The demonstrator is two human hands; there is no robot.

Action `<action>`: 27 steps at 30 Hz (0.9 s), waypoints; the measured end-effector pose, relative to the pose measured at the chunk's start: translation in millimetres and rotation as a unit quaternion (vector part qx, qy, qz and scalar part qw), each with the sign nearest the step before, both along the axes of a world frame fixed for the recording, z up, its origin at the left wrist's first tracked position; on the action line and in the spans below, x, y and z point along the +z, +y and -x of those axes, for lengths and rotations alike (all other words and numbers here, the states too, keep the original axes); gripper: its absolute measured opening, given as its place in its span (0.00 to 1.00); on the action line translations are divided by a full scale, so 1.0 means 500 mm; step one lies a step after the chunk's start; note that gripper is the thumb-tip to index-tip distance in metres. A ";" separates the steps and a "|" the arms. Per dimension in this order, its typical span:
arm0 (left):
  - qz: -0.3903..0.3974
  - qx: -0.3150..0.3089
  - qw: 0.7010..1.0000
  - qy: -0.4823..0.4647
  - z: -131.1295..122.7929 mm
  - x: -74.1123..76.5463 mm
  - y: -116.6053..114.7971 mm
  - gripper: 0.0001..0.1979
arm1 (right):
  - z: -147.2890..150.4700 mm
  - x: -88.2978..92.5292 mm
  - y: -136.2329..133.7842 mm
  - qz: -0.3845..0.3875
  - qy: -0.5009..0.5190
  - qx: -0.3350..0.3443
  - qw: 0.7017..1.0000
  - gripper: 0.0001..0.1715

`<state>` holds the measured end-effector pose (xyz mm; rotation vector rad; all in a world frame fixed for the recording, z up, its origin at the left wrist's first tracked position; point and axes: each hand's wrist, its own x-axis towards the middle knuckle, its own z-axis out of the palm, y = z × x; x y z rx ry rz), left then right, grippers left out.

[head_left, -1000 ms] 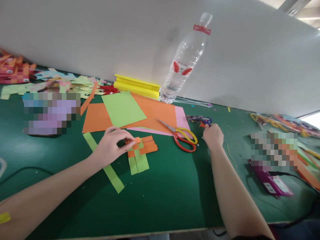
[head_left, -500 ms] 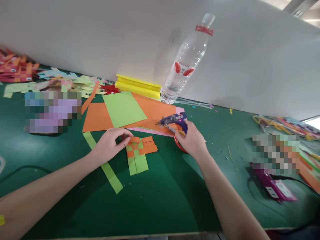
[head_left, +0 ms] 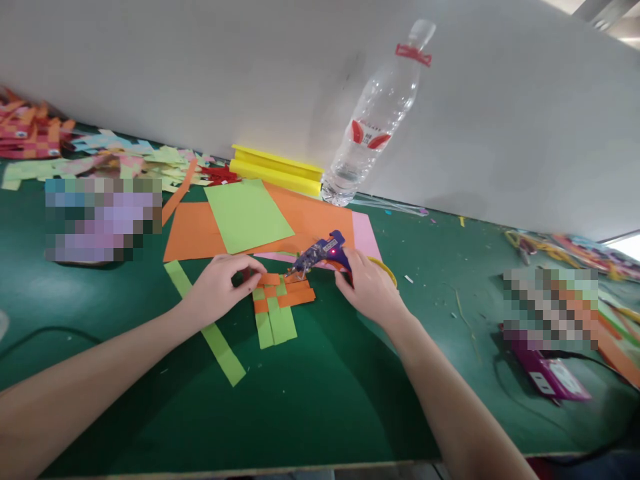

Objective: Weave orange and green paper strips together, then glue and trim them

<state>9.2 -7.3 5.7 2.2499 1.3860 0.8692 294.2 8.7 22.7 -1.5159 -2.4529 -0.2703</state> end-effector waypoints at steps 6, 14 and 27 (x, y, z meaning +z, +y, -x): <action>0.015 -0.001 1.000 0.002 0.002 -0.001 -0.001 0.09 | 0.000 -0.004 0.001 0.003 -0.008 0.013 1.000 0.24; 0.012 -0.004 1.000 0.003 -0.001 0.003 -0.001 0.09 | 0.000 -0.002 0.000 0.005 -0.007 0.020 1.000 0.24; 0.034 0.001 0.999 0.006 -0.004 0.008 -0.005 0.10 | 0.000 0.001 -0.005 -0.052 -0.043 0.024 0.997 0.23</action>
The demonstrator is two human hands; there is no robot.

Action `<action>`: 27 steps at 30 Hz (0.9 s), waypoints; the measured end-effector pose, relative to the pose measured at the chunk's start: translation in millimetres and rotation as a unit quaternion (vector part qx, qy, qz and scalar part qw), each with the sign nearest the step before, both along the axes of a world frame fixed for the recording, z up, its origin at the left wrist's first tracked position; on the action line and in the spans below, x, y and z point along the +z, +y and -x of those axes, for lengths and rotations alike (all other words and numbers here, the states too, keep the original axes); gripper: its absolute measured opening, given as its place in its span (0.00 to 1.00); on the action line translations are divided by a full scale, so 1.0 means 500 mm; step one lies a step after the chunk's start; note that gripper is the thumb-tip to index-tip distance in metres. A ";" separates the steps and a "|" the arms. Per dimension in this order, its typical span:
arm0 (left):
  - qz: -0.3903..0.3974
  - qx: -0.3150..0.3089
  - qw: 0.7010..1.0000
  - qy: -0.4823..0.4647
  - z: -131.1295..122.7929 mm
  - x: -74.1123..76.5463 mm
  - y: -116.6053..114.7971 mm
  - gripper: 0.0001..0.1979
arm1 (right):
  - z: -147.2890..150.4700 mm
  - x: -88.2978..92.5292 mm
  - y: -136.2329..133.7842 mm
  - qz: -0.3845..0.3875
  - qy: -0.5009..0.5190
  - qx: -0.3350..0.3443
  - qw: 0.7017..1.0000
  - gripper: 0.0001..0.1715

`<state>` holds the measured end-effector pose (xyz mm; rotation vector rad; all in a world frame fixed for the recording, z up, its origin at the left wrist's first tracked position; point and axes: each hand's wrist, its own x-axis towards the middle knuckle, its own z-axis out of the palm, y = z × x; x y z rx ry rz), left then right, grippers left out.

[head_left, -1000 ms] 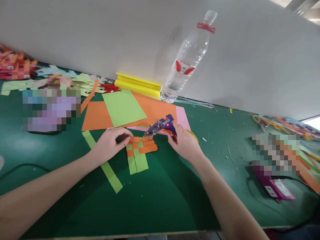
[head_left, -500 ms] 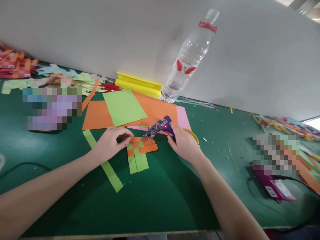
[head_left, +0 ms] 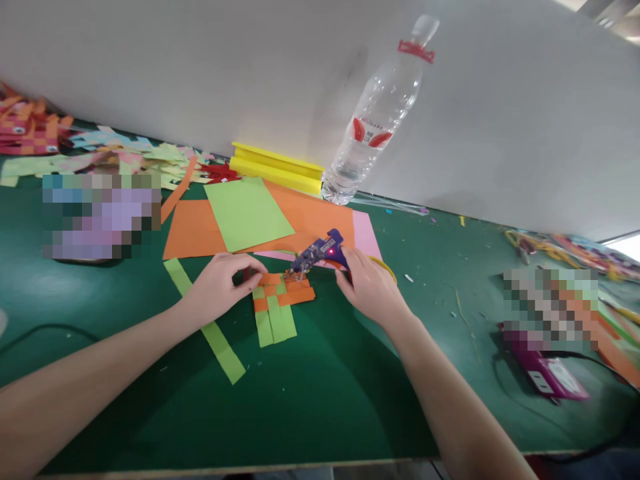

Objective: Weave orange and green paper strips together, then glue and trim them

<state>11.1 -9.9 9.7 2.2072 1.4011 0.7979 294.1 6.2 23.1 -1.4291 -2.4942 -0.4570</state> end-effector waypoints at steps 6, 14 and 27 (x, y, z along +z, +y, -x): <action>-0.004 -0.005 1.000 -0.001 0.000 0.001 0.002 0.10 | 0.001 0.008 0.001 -0.009 -0.018 -0.003 1.000 0.22; -0.004 -0.004 1.000 -0.004 -0.001 -0.001 0.002 0.10 | -0.001 0.012 0.000 -0.012 -0.001 0.004 1.000 0.22; 0.003 -0.002 1.000 -0.007 -0.003 0.002 0.001 0.11 | -0.007 0.022 -0.002 -0.109 -0.018 0.042 0.993 0.21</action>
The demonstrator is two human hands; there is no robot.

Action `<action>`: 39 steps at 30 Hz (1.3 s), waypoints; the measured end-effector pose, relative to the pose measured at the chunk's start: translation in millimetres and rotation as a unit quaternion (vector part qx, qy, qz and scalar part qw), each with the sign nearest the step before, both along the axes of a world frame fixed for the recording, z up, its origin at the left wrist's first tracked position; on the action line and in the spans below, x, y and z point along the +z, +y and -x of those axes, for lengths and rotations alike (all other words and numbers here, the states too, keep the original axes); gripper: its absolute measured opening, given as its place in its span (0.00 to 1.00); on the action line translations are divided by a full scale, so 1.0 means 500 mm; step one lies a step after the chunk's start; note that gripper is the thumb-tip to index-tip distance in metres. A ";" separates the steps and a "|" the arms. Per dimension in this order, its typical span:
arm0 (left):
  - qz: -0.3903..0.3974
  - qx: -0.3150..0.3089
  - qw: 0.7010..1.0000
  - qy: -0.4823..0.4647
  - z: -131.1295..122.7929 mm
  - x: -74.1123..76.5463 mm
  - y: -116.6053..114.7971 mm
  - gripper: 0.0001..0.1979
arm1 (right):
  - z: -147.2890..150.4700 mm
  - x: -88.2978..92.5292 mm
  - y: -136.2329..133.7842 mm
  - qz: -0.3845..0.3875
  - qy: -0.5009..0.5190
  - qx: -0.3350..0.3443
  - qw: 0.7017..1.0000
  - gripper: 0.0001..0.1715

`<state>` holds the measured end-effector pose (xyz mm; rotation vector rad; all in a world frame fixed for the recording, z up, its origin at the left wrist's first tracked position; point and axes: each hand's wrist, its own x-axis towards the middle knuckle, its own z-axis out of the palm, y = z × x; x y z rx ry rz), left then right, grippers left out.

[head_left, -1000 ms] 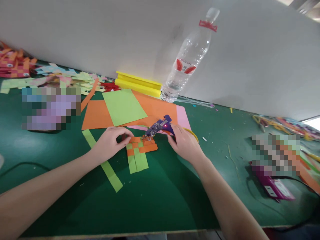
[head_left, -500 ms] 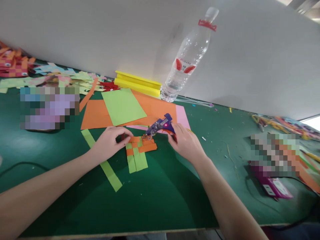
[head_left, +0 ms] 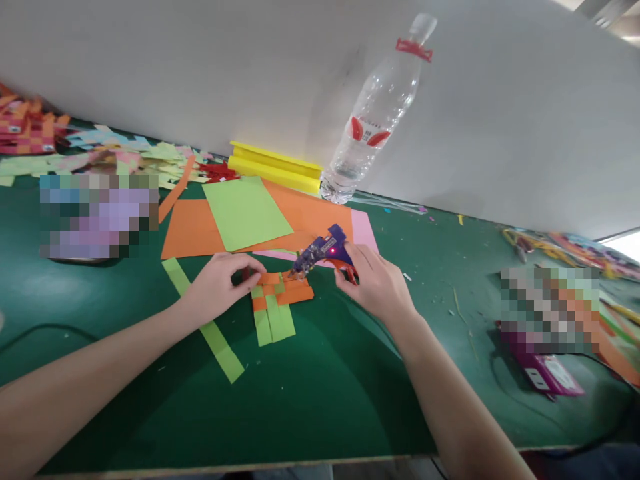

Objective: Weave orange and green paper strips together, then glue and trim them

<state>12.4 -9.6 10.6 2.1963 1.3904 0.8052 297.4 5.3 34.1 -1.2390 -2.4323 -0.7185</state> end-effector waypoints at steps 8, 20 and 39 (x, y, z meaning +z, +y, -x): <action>0.005 -0.004 1.000 0.005 0.004 -0.004 0.002 0.12 | -0.018 0.012 0.005 -0.048 0.034 0.011 0.998 0.22; -0.011 -0.008 1.000 0.014 0.004 -0.005 -0.001 0.11 | -0.136 -0.003 0.055 0.019 0.195 -0.243 0.950 0.28; 0.008 -0.010 1.000 0.017 0.002 -0.004 0.000 0.11 | -0.242 -0.068 0.089 0.102 0.250 -0.456 0.848 0.34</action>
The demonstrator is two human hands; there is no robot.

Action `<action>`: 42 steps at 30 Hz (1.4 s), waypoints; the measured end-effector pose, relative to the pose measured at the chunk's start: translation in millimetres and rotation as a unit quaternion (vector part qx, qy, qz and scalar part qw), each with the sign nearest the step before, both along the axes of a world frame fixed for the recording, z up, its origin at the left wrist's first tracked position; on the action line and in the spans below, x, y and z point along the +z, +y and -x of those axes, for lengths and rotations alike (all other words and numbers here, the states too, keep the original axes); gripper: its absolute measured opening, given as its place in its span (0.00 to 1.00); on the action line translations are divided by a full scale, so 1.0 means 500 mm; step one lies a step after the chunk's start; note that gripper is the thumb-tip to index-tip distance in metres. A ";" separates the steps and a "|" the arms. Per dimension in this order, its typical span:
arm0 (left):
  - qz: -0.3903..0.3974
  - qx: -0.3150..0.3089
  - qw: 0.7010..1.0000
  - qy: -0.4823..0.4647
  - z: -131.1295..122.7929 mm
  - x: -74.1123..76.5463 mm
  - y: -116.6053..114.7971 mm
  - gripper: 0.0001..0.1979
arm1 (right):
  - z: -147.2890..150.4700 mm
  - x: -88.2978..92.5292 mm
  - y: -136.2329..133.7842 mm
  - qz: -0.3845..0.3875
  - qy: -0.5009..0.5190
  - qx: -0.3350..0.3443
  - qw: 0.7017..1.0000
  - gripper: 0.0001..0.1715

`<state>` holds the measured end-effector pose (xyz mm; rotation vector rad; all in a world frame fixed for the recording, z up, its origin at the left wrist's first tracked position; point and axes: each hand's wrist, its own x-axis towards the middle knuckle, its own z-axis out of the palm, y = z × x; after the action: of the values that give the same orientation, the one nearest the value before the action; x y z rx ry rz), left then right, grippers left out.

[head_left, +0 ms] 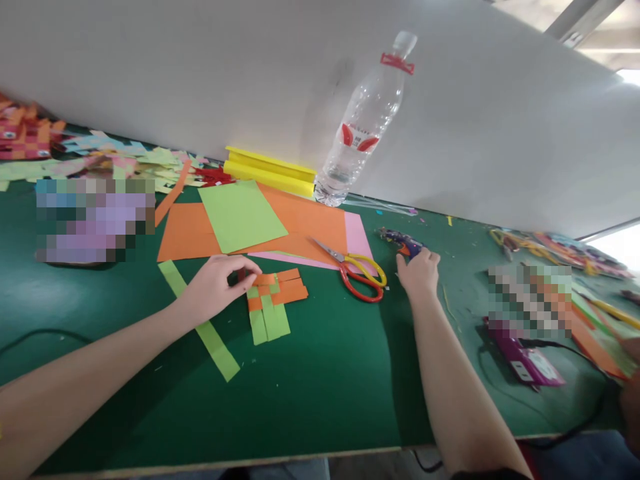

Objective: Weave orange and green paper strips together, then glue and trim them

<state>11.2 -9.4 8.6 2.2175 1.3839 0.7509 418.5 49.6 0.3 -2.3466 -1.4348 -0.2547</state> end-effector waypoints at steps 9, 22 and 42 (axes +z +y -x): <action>-0.007 0.008 1.000 0.001 0.002 -0.005 0.000 0.11 | 0.063 0.074 -0.030 0.123 0.033 0.245 0.961 0.20; -0.006 0.009 1.000 0.006 0.002 -0.002 0.000 0.12 | 0.125 0.094 -0.060 0.213 -0.036 0.368 0.904 0.17; -0.025 -0.012 1.000 -0.008 0.001 -0.002 -0.007 0.12 | 0.147 0.110 -0.066 0.123 0.110 0.345 0.924 0.19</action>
<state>10.6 -12.9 7.6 2.2583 1.3421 0.8003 345.1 16.4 55.4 -1.7965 -2.1419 0.3888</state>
